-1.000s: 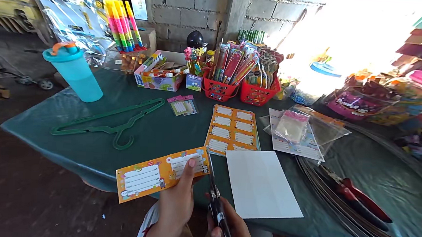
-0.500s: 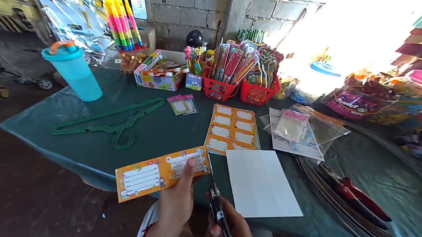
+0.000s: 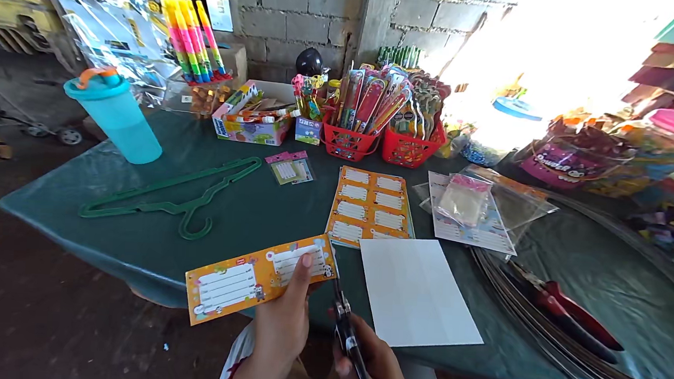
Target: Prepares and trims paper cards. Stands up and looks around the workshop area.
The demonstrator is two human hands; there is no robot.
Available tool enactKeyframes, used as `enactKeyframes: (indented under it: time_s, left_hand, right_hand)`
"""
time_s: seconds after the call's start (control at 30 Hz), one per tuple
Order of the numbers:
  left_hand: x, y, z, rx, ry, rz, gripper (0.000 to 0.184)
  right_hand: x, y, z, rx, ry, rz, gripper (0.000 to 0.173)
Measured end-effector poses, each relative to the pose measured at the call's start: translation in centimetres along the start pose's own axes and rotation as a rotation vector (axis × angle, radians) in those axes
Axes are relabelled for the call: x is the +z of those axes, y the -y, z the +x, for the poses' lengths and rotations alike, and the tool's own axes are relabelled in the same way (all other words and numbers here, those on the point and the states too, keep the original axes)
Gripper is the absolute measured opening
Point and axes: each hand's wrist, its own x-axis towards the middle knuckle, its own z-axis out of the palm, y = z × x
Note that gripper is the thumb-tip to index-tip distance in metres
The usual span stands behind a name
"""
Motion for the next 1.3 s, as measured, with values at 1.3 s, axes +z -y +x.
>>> enactKeyframes:
  time_s: [1.3]
  left_hand:
    - [-7.4,-4.8,1.0,-0.261,1.188,0.759,0.037]
  right_hand:
    - [-4.2,2.4,2.7,-0.083,-0.089,0.173,0.061]
